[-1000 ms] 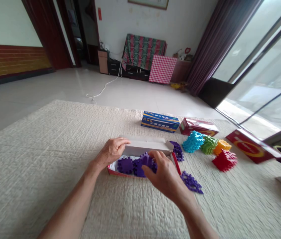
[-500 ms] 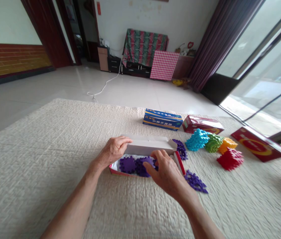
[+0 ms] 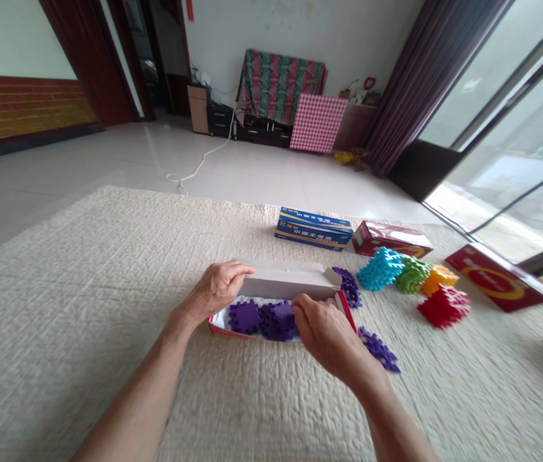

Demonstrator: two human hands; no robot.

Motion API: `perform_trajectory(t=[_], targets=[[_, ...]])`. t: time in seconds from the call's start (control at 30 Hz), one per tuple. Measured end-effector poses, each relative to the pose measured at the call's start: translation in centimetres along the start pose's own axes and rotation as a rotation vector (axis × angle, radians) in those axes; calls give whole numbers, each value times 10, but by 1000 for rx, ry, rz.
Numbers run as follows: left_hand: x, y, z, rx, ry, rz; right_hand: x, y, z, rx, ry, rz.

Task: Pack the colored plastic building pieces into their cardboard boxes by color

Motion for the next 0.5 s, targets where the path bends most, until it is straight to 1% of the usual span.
perform_trajectory(t=[0.17,0.23,0.33,0.5], targets=[[-1,0,1,6,3,11,2,-2,-1,18,12,28],[-1,0,0,8,6,10,1,-3,-2,36,-14,2],[2,0,-1,4,-1,6,0,-5,0,48,-48,-77],[3,-1,-3,0,-15,-10,-1,-10,9,-79,-129,-214]])
Point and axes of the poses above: each hand's wrist, its own y-axis away from the middle knuckle, its own z-axis out of the palm, x = y × z, the point moved 5 cm from there along -y, towards the middle knuckle, and after that the axes turned 3 degrees about -x, right-handed, at the moved point
